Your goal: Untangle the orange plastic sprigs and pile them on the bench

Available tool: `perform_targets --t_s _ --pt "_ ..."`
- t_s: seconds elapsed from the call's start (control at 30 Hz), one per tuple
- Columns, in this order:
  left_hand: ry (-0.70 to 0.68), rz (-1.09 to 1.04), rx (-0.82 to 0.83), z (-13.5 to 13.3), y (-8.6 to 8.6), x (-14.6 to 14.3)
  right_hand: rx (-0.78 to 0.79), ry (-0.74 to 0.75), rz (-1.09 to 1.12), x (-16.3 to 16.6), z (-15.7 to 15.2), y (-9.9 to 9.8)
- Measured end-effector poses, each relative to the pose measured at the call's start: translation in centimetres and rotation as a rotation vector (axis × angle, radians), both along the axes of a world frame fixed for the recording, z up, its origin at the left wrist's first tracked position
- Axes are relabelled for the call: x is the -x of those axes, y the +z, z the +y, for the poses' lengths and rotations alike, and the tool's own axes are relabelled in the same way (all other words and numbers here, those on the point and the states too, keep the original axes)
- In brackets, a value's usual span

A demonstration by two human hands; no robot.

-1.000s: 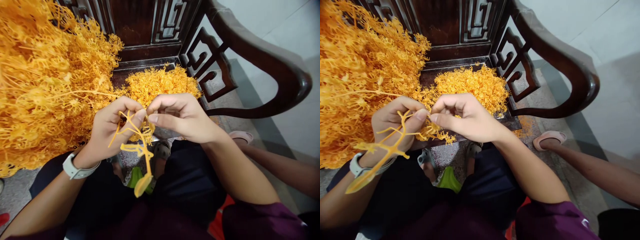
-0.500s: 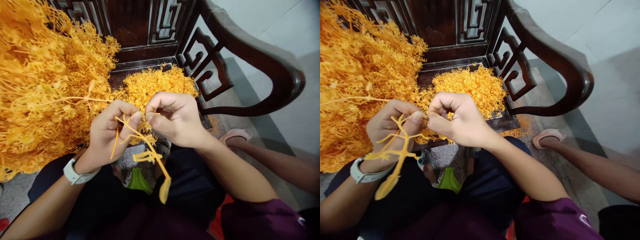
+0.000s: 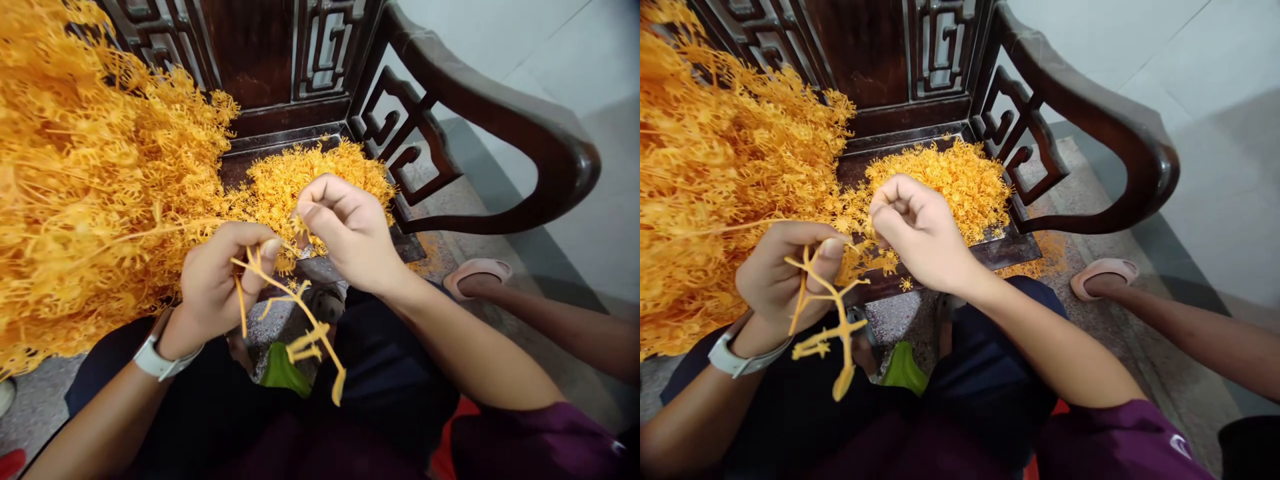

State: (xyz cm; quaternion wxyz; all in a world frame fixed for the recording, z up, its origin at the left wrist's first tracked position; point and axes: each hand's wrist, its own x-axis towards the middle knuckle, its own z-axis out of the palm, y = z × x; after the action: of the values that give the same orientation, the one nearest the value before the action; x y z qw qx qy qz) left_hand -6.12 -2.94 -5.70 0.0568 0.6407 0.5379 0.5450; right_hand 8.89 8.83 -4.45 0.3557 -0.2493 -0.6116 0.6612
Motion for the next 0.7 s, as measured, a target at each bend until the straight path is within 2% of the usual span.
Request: perform_targets --t_s 0.23,0.4,0.6,0.7 --pt "0.046 -0.233 0.037 0.3 0.8 0.2 0.068 -0.003 0.034 -0.2 1.4 -0.4" --pt "0.127 -0.361 0.1 0.9 0.6 0.9 0.045 -0.009 0.051 -0.7 1.8 -0.2" --pt "0.15 -0.461 0.157 1.2 0.3 1.1 -0.077 -0.029 0.021 -1.2 2.5 -0.6" --pt "0.156 -0.482 0.15 1.4 0.1 1.0 -0.212 -0.104 -0.041 -1.5 4.0 -1.2"
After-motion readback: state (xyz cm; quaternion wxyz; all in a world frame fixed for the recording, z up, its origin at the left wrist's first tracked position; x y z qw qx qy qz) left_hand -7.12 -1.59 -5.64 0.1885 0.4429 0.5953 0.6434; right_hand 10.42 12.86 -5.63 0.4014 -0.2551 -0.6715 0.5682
